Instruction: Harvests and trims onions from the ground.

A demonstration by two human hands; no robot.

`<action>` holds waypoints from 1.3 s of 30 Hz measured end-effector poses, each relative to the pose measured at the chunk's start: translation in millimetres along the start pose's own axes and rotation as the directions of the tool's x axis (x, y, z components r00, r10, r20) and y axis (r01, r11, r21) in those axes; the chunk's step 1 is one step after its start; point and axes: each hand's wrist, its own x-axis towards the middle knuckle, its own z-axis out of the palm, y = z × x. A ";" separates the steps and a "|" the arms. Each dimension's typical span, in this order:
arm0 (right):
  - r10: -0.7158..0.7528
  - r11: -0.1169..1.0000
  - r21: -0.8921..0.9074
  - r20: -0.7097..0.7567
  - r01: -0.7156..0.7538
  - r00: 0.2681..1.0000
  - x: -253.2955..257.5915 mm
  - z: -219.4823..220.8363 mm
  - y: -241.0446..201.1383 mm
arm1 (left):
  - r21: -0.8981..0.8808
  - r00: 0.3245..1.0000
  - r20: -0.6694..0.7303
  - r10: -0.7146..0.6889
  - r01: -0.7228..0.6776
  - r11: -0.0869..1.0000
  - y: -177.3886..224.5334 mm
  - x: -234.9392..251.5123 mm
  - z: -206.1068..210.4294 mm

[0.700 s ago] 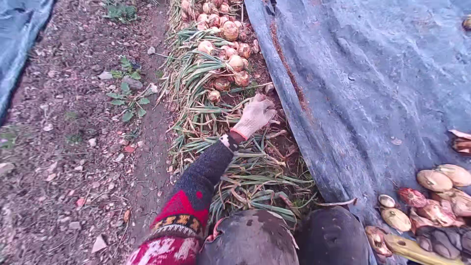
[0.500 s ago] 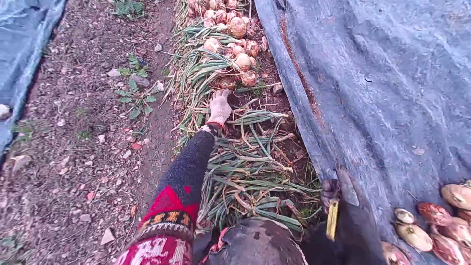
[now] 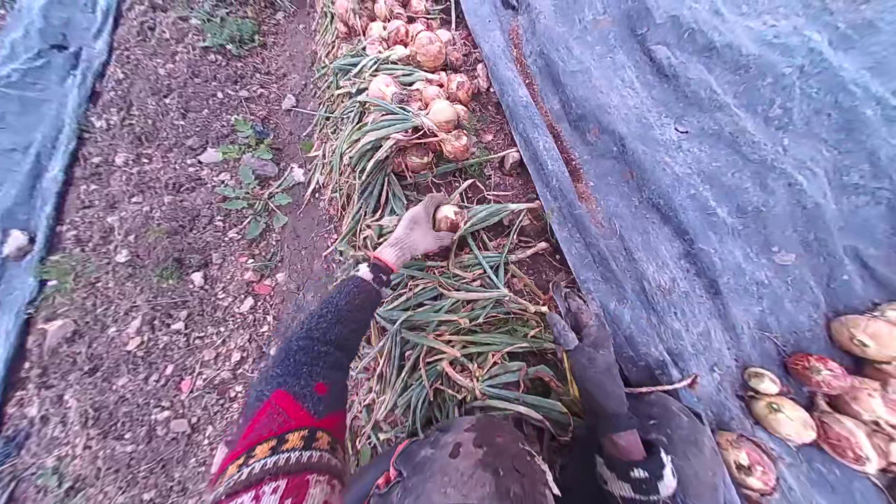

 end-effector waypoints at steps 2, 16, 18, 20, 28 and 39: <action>-0.035 0.999 -0.030 0.002 0.035 0.999 -5.0 3.3 -1.9 | -0.279 0.996 0.030 0.083 -0.071 0.958 41.2 -37.9 13.5; -0.384 0.877 0.356 0.113 0.323 0.916 -80.9 -31.1 -22.8 | -0.422 0.878 0.454 0.151 0.063 0.904 205.1 -197.2 25.3; -0.379 0.868 0.376 0.083 0.323 0.922 -87.5 -31.7 -23.6 | -0.106 0.935 0.277 0.221 -0.199 0.974 207.1 -204.5 29.1; -0.435 0.785 0.528 0.099 0.323 0.895 -106.6 -32.1 -39.7 | 0.100 0.979 0.086 0.186 -0.194 0.976 195.1 -201.0 39.7; -0.117 0.982 0.169 0.225 0.079 0.967 -113.3 -33.1 -14.1 | -0.465 0.998 0.036 -0.051 0.062 0.883 208.7 -205.8 23.7; -0.217 0.167 0.921 0.383 -0.353 0.898 -94.5 -48.9 -4.4 | 0.066 0.779 0.239 0.580 -0.608 0.791 261.4 -166.2 50.1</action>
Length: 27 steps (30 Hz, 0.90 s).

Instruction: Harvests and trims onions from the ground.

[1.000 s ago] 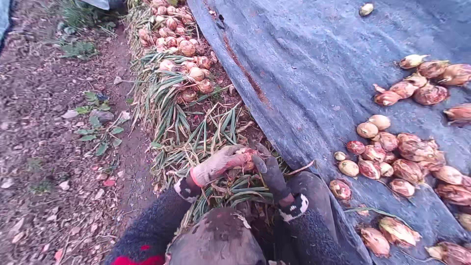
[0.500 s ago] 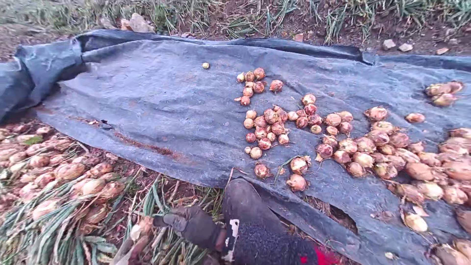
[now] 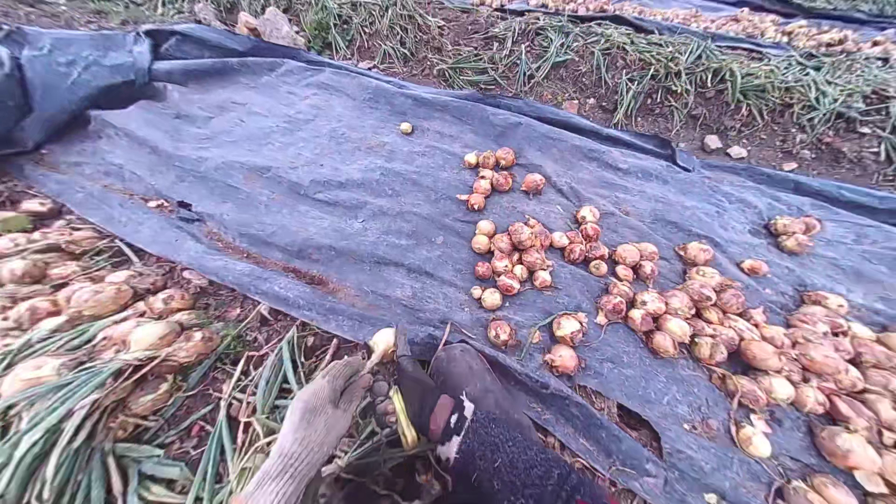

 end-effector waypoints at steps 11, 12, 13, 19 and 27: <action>-0.779 0.518 -0.411 0.135 0.750 0.612 -74.0 94.8 -147.5 | -0.487 0.981 -0.156 -0.118 0.027 0.873 -25.1 179.4 -100.8; -0.756 0.535 -0.503 0.073 0.679 0.650 -63.1 93.3 -139.8 | -0.645 0.983 -0.086 -0.165 0.071 0.761 -42.7 179.0 -98.8; -0.711 0.584 -0.572 -0.016 0.576 0.703 -45.7 90.2 -128.6 | -0.755 0.981 -0.029 -0.191 0.103 0.648 -64.1 179.7 -93.2; -0.139 0.839 -0.533 -0.403 -0.109 0.904 84.1 17.1 -47.1 | -0.854 0.977 0.118 -0.180 0.192 0.483 -139.2 155.2 -60.6; 0.037 0.967 -0.203 -0.479 -0.152 0.877 232.8 25.9 -23.3 | -0.176 0.982 0.189 -0.010 0.044 0.983 -167.8 114.5 -52.9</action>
